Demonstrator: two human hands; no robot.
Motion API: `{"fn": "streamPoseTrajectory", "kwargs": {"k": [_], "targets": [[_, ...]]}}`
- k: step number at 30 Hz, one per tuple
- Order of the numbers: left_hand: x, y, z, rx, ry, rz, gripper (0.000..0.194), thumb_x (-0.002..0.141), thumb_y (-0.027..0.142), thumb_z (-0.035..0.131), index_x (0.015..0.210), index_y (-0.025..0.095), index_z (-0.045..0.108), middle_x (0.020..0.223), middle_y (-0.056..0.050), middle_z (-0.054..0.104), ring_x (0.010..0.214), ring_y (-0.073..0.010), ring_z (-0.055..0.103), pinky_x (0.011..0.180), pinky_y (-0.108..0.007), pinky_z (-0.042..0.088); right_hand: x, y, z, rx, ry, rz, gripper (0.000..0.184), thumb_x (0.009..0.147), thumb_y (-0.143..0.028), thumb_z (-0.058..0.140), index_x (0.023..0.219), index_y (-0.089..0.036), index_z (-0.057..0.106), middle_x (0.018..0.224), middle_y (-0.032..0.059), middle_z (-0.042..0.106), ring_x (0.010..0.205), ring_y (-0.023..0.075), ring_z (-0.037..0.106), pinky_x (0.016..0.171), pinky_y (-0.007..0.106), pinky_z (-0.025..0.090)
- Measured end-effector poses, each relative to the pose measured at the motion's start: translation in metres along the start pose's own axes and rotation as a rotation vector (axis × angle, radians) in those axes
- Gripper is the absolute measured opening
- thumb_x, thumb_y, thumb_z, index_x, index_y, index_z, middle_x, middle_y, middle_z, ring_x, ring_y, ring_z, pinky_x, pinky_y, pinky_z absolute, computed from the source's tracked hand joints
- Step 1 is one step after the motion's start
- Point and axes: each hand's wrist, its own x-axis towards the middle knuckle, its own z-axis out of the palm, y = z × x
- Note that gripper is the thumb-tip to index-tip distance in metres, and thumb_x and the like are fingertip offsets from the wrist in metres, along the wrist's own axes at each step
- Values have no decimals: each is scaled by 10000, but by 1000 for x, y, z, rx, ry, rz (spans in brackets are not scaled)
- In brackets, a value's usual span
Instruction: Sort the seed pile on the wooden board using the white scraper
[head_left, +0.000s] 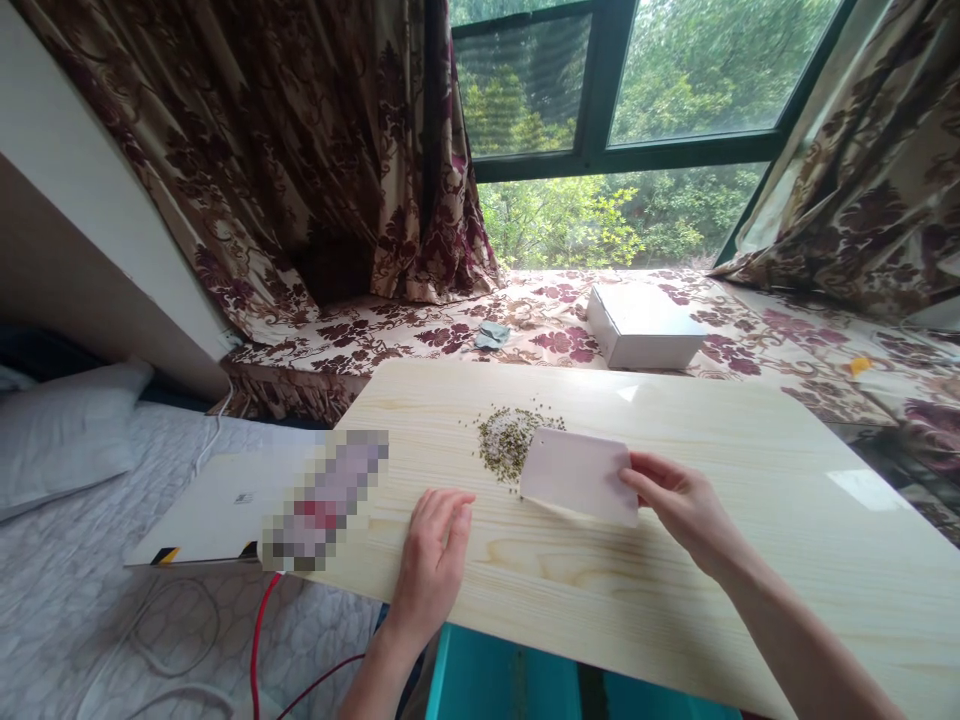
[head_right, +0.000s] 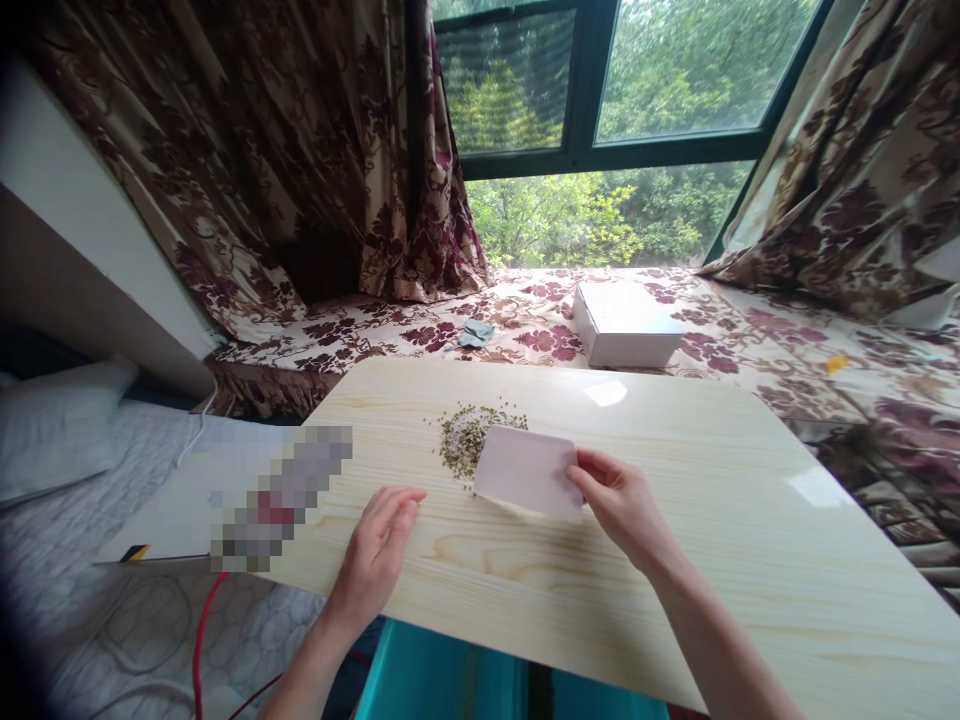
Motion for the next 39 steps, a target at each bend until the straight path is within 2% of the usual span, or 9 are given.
{"fn": "streamPoseTrajectory", "kwargs": {"k": [8,18,34,39], "targets": [[0,2,-1,-8,0,-3,271,941,336,398,981,217,638,1030,-72,652,1044,-218,561,970,-401,445,4,5,4,3,3,-37,418,605,-509,747,844,-167,768,772,94,743,695,223,657,584,310,535],[1,1,-1,-15,-7,-9,279,948,339,388,987,211,633,1032,-80,645,1045,-218,555,978,-415,438,15,3,19,39,-74,-35,360,612,-439,742,853,-171,753,786,77,740,674,198,637,588,301,514],[1,0,-1,9,2,-1,269,942,338,398,967,218,638,1022,-73,659,1036,-220,568,1007,-438,426,23,4,17,-6,-194,-49,352,658,-436,708,891,-175,749,795,69,735,690,194,626,597,300,500],[1,-1,0,-5,8,7,272,939,340,408,977,212,645,1019,-78,659,1031,-223,568,970,-426,447,22,2,13,-31,-240,-59,359,662,-455,704,885,-178,751,817,72,737,699,196,627,606,305,501]]}}
